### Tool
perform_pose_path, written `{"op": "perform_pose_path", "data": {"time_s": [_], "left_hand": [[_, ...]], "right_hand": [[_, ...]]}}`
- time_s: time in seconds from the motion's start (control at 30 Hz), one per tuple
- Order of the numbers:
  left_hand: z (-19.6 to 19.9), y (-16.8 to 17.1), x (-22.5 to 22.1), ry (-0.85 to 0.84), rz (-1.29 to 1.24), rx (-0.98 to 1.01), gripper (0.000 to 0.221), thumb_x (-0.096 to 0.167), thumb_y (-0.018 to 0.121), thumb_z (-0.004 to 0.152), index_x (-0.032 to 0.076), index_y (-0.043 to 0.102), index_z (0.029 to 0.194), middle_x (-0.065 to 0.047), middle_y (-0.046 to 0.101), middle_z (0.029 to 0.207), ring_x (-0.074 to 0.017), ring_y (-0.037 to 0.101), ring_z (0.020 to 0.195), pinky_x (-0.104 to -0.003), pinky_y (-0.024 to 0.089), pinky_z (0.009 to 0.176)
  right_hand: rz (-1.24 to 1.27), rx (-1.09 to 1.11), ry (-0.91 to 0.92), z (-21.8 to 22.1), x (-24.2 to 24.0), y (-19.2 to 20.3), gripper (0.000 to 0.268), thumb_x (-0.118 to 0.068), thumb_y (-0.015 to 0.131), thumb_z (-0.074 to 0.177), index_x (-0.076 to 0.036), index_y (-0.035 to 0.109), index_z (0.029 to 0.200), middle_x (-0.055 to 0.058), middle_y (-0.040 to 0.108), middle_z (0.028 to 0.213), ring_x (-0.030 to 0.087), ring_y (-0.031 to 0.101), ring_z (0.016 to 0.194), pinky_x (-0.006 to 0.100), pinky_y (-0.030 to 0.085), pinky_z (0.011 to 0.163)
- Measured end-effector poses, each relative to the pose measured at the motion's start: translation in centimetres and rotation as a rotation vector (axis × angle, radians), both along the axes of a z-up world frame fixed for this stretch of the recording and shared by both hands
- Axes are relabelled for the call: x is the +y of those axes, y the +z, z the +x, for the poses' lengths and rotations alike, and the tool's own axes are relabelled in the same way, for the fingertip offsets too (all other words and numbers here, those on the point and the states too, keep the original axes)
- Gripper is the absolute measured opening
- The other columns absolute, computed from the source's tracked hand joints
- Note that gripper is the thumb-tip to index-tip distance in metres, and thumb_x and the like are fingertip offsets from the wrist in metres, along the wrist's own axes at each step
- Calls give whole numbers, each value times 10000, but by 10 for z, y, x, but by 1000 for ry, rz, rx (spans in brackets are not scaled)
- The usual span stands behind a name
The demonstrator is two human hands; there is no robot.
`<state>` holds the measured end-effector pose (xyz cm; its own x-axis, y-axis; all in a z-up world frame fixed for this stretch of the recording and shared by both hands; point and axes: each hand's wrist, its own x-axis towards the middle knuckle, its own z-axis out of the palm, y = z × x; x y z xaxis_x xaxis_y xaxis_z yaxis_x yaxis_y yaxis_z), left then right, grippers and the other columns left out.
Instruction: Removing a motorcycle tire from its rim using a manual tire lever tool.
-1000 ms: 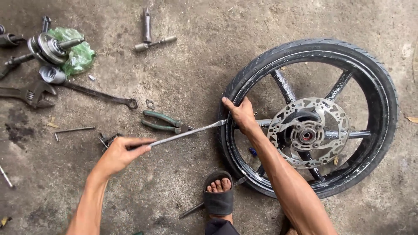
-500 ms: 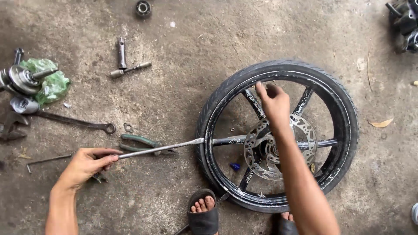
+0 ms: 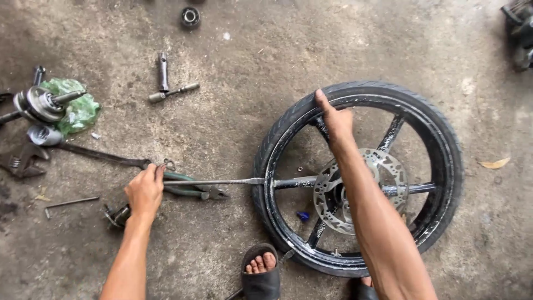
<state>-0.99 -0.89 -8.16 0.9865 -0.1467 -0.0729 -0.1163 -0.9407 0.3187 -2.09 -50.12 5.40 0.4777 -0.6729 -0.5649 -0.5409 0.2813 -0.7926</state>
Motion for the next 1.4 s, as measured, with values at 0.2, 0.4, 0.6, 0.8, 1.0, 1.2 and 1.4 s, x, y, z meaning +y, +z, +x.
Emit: {"op": "perform_pose_path", "data": {"time_s": [0.2,0.4,0.6,0.8,1.0,1.2,1.4], "left_hand": [[-9,86,-1,-448,495,-15,653,765,199,994,281,633,935,55,707,701,-81,698,666,-267,630,766],[-54,150,-39,-710,432,-214,325,534,489,994,300,688,1100,46,663,692,-156,699,625,-324,605,564],[-25,169,43,-426,539,-245,257,606,499,973,426,666,1051,76,653,739,-107,704,674,-279,617,703],[13,112,-33,-12,-9,-56,256,401,628,1098,210,764,1201,-40,781,1036,-256,753,949,-396,589,817],[29,112,-260,22,-504,170,414,362,543,1072,19,724,1216,-223,725,1153,-377,669,1150,-491,486,1027],[71,-14,-359,66,-477,781,870,732,308,944,13,693,1248,-265,686,1249,-432,579,1307,-630,387,1104],[61,46,-359,-8,-287,593,733,516,274,1021,-39,750,1064,-279,734,1080,-456,679,1129,-591,487,1002]], "right_hand": [[-42,34,121,-1,-4,-20,820,-527,944,715,74,670,1201,226,734,1055,286,755,949,431,648,777],[-118,114,211,8,-5,-29,632,-613,855,775,-20,729,951,129,739,771,204,747,669,348,590,615],[-205,181,227,3,-4,-42,630,-697,794,784,-70,742,810,109,732,681,178,722,597,310,551,613],[-227,226,206,5,-4,-42,618,-680,769,776,-63,745,750,96,719,636,170,700,561,291,516,597],[-158,184,209,5,-6,-38,609,-673,797,759,-70,711,749,102,705,626,160,683,549,263,470,551],[-122,193,230,9,-10,-37,644,-679,798,754,-37,740,779,135,734,677,192,708,596,269,492,592],[-190,393,185,7,-1,-30,699,-736,770,737,-46,767,849,116,747,706,219,759,691,348,558,722]]}}
